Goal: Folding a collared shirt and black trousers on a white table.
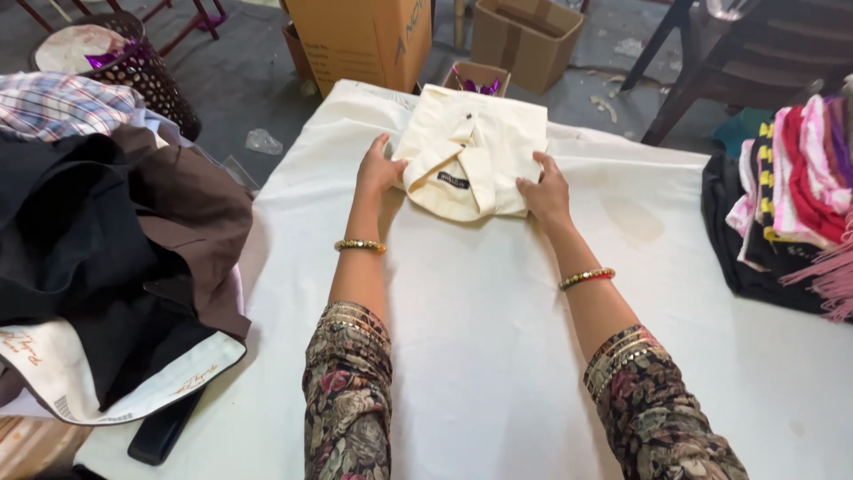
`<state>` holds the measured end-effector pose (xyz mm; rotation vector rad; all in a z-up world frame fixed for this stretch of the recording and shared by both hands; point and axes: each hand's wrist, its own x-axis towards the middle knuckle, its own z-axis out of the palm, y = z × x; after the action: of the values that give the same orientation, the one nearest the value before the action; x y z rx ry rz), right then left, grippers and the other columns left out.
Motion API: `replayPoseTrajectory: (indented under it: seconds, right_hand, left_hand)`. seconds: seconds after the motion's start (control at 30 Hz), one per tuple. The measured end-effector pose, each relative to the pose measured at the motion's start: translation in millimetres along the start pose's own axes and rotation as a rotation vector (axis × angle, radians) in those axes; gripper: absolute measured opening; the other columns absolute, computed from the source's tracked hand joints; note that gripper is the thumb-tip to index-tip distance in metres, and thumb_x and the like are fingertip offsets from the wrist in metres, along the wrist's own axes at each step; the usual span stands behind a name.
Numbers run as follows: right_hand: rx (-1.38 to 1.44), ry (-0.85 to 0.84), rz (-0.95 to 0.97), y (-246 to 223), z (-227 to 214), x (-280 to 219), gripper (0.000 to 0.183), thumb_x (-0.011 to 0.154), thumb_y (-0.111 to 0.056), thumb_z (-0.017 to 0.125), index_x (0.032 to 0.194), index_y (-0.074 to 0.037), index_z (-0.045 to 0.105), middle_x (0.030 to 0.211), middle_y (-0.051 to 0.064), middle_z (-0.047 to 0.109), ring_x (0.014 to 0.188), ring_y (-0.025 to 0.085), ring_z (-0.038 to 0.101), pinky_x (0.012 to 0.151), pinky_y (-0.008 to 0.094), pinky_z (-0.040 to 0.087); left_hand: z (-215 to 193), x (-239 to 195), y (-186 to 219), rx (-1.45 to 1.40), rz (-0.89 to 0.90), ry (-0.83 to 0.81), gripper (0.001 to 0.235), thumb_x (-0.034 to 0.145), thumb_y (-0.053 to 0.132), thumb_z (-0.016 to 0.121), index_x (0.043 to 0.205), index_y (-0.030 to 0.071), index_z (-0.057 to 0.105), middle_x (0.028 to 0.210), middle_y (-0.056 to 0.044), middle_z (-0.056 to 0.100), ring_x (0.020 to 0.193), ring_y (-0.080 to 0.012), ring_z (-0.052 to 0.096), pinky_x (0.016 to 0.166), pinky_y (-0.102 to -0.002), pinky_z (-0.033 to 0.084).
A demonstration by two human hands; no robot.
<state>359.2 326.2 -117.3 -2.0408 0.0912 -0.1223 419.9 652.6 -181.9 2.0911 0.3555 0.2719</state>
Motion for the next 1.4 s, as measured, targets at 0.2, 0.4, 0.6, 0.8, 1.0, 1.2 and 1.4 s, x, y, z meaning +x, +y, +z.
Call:
replayPoseTrajectory:
  seconds: [0.2,0.4,0.6,0.8,1.0,1.2,1.4]
  right_hand:
    - [0.067,0.038,-0.225,9.7,-0.6,17.1,0.060,0.083,-0.001,0.070,0.142,-0.009,0.058,0.141,0.015,0.064,0.127,0.025,0.063,0.104,0.032,0.048]
    - [-0.050,0.143,-0.395,-7.6,-72.7,36.6,0.056,0.082,0.006,0.064,0.136,-0.009,0.067,0.132,0.019,0.068,0.120,0.027,0.067,0.105,0.032,0.048]
    - [0.006,0.245,-0.469,-30.6,-165.5,20.0,0.054,0.084,0.008,0.059,0.135,-0.008,0.068,0.130,0.016,0.072,0.114,0.022,0.071,0.098,0.029,0.051]
    - [-0.216,0.361,-0.357,64.0,-176.4,8.2,0.056,0.084,0.005,0.060,0.137,-0.010,0.069,0.126,0.023,0.070,0.114,0.032,0.069,0.101,0.036,0.051]
    - [-0.240,0.258,-0.057,96.2,-157.5,-9.0,0.058,0.080,0.002,0.065,0.136,-0.013,0.067,0.127,0.022,0.068,0.116,0.033,0.066,0.100,0.037,0.049]
    - [-0.050,0.255,-0.241,37.9,-118.3,-11.2,0.059,0.085,0.011,0.054,0.140,-0.007,0.063,0.140,0.016,0.064,0.122,0.026,0.066,0.102,0.032,0.049]
    - [0.012,0.223,-0.430,-29.2,-18.4,-3.7,0.059,0.086,0.014,0.054,0.142,-0.006,0.061,0.142,0.017,0.063,0.130,0.026,0.061,0.103,0.033,0.049]
  left_hand:
    - [9.6,-6.1,34.6,-0.530,0.085,-0.175,0.078,0.079,-0.011,0.060,0.153,0.011,0.046,0.127,-0.019,0.071,0.101,-0.0202,0.070,0.080,-0.030,0.058]
    - [36.9,-18.6,117.4,-0.834,0.140,-0.266,0.063,0.084,-0.017,0.051,0.144,0.002,0.058,0.140,-0.017,0.065,0.108,-0.0190,0.070,0.086,-0.028,0.058]
    - [84.4,-39.8,190.3,-1.018,0.303,-0.349,0.060,0.087,-0.018,0.053,0.143,0.001,0.059,0.147,-0.016,0.061,0.121,-0.0190,0.066,0.099,-0.026,0.052]
    - [152.5,-65.6,153.8,-0.743,0.204,-0.348,0.061,0.086,-0.015,0.054,0.142,0.008,0.062,0.141,-0.011,0.065,0.112,-0.0148,0.065,0.095,-0.025,0.052]
    - [185.1,-73.1,110.5,-0.576,-0.034,-0.434,0.055,0.087,-0.011,0.061,0.139,0.006,0.061,0.132,-0.014,0.069,0.102,-0.0182,0.070,0.088,-0.029,0.056]
    - [137.0,-52.0,119.8,-0.566,0.173,-0.338,0.063,0.080,-0.017,0.053,0.136,0.007,0.066,0.128,-0.012,0.073,0.103,-0.0164,0.071,0.087,-0.028,0.057]
    - [10.9,-1.5,87.7,-0.502,0.257,-0.176,0.066,0.077,-0.019,0.054,0.132,0.011,0.071,0.120,-0.008,0.076,0.094,-0.0133,0.068,0.083,-0.027,0.053]
